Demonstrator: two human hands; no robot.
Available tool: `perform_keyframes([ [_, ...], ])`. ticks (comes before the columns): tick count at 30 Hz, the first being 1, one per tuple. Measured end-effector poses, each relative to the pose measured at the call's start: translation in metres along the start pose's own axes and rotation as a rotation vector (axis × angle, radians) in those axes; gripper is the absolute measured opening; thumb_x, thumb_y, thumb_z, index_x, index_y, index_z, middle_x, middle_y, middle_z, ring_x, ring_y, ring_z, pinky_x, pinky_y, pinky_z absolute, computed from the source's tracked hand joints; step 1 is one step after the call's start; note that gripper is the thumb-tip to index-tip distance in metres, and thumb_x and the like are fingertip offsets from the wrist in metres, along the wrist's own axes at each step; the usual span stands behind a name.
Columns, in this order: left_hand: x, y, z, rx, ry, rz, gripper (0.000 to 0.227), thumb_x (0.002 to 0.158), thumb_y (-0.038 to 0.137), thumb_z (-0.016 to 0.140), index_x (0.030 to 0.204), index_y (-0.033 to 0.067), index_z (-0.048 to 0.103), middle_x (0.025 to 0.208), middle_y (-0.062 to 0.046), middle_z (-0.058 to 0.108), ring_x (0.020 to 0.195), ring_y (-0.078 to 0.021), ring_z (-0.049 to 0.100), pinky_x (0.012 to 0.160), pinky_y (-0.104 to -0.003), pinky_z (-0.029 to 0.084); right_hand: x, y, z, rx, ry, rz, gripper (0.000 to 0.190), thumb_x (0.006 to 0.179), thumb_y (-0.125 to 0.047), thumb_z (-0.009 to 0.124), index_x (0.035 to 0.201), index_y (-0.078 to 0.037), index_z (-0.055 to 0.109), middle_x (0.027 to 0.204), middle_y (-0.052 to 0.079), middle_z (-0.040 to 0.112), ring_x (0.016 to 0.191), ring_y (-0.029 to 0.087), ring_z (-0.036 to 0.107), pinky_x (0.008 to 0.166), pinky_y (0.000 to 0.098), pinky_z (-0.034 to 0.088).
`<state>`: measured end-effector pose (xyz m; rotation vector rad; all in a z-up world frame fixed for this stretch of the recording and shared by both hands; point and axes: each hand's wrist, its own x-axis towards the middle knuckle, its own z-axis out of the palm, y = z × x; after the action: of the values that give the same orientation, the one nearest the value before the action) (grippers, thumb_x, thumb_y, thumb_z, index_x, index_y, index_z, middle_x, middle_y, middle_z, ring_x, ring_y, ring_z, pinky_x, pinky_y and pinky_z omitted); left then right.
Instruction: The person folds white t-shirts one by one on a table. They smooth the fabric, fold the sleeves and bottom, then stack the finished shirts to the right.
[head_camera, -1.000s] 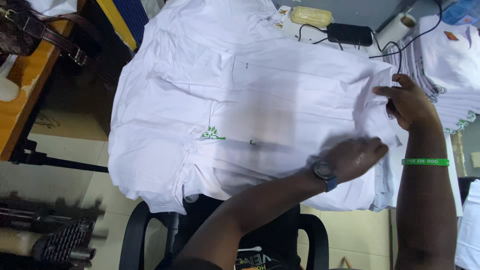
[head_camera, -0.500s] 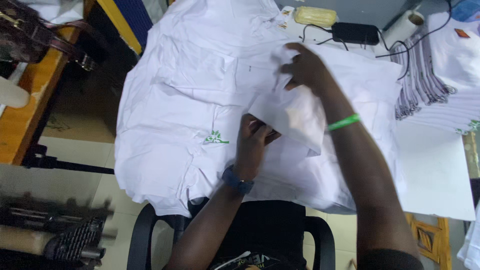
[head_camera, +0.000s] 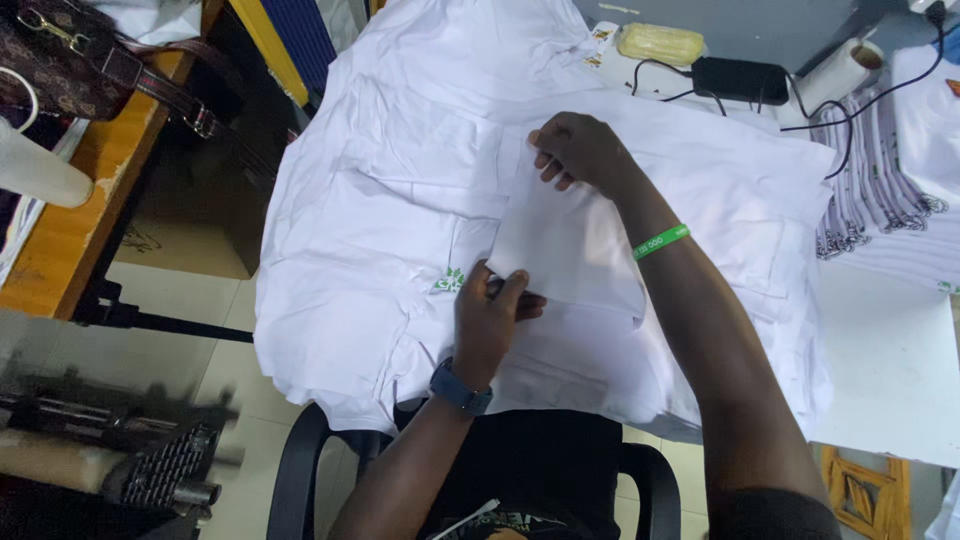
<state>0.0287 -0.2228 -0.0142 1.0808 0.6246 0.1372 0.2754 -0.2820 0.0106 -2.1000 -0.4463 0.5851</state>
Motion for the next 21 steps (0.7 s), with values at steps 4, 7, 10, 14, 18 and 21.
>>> perform_keyframes([
  [4,0.004,-0.006,-0.013,0.039,-0.001,-0.021,0.036,0.097,0.016,0.066,0.122,-0.0085,0.058,0.090,-0.032,0.073,0.080,-0.0355,0.078,0.073,-0.044,0.069,0.019,0.028,-0.004,-0.474,0.092,-0.189,0.027,0.093,-0.029,0.076,0.116,-0.015,0.073,0.098,0.018,0.072,0.093,0.037,0.073,0.080,0.0487,0.057],
  [7,0.003,-0.005,-0.015,0.061,-0.025,0.014,0.050,0.097,0.032,0.069,0.127,-0.0072,0.058,0.092,-0.033,0.072,0.080,-0.0356,0.078,0.072,-0.046,0.070,0.038,0.045,-0.004,-0.521,0.149,-0.300,0.030,0.089,-0.029,0.076,0.115,-0.014,0.075,0.095,0.016,0.063,0.095,0.036,0.067,0.085,0.0508,0.052],
  [10,0.013,-0.022,-0.018,0.023,-0.020,0.008,0.044,0.103,0.030,0.062,0.124,-0.0072,0.057,0.090,-0.030,0.071,0.080,-0.0354,0.078,0.072,-0.042,0.069,0.051,0.047,-0.007,-0.643,0.236,-0.474,0.014,0.089,-0.023,0.073,0.096,-0.012,0.079,0.088,0.019,0.063,0.088,0.042,0.067,0.082,0.0500,0.053],
  [14,-0.008,-0.002,-0.018,-0.003,-0.020,0.012,0.054,0.100,0.031,0.065,0.131,-0.0112,0.054,0.092,-0.032,0.073,0.081,-0.0358,0.078,0.074,-0.043,0.069,0.040,0.026,-0.009,-0.469,0.068,-0.316,0.028,0.095,-0.033,0.066,0.115,-0.015,0.073,0.102,0.019,0.069,0.104,0.040,0.068,0.090,0.0529,0.050],
  [18,-0.009,-0.009,-0.020,-0.061,0.061,-0.020,0.035,0.096,0.024,0.066,0.120,0.0003,0.058,0.076,-0.015,0.068,0.069,-0.0292,0.078,0.061,-0.037,0.065,0.019,-0.004,-0.003,-0.192,0.024,-0.179,0.007,0.097,-0.030,0.066,0.094,-0.024,0.067,0.078,-0.008,0.054,0.075,0.007,0.048,0.069,0.0252,0.037],
  [21,-0.009,-0.011,-0.025,0.156,0.010,0.006,0.040,0.104,0.022,0.060,0.128,-0.0100,0.056,0.092,-0.032,0.074,0.080,-0.0345,0.078,0.071,-0.043,0.070,0.051,0.036,0.015,-0.423,0.017,-0.263,0.025,0.096,-0.036,0.067,0.111,-0.018,0.074,0.100,0.018,0.074,0.105,0.043,0.070,0.091,0.0540,0.049],
])
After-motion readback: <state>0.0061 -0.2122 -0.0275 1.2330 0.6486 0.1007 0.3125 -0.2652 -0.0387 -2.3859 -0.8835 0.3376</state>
